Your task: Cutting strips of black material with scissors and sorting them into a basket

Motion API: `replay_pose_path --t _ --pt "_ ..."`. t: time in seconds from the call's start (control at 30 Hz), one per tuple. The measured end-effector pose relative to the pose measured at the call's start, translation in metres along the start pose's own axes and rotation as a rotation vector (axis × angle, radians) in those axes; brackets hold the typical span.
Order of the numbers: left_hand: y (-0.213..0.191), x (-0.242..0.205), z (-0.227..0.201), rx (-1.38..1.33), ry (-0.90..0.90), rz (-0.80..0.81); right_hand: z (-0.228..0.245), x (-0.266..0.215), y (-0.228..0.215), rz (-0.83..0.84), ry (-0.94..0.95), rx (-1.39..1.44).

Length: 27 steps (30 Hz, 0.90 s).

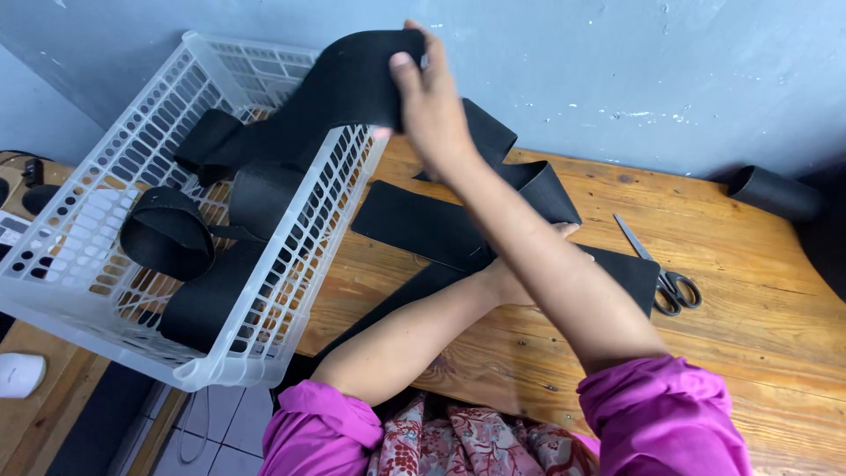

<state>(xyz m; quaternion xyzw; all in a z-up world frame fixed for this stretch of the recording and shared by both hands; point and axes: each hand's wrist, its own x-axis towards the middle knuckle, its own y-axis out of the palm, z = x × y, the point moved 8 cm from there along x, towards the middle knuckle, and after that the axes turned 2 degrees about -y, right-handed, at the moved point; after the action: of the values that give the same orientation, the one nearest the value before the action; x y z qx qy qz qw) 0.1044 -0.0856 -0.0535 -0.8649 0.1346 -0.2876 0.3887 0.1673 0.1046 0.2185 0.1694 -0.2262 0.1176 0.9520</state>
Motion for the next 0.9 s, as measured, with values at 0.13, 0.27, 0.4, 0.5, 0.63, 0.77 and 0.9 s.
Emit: replay_pose_path --t 0.13,0.27,0.4,0.5,0.63,0.77,0.9 --pt "-0.009 -0.001 0.012 -0.128 -0.187 -0.029 0.026 -0.052 0.066 0.075 0.182 0.208" --pt "-0.077 -0.024 -0.059 0.207 0.226 0.225 0.051 -0.089 0.110 0.344 0.052 0.078" --pt "-0.068 -0.023 -0.053 0.184 0.199 0.209 0.069 -0.101 0.114 0.296 0.035 -0.004" --pt "0.058 -0.005 0.038 0.226 0.258 0.021 0.099 -0.062 0.082 0.155 -0.195 -0.312" --pt "0.022 -0.012 0.006 0.216 0.257 0.005 0.133 -0.047 0.063 -0.023 -0.501 -0.722" --pt "-0.022 -0.021 -0.023 0.194 0.249 -0.012 0.119 -0.078 0.106 0.281 -0.576 -0.721" --pt "-0.066 -0.023 -0.052 0.215 0.268 0.207 0.069 -0.121 0.183 0.768 -0.233 -0.432"
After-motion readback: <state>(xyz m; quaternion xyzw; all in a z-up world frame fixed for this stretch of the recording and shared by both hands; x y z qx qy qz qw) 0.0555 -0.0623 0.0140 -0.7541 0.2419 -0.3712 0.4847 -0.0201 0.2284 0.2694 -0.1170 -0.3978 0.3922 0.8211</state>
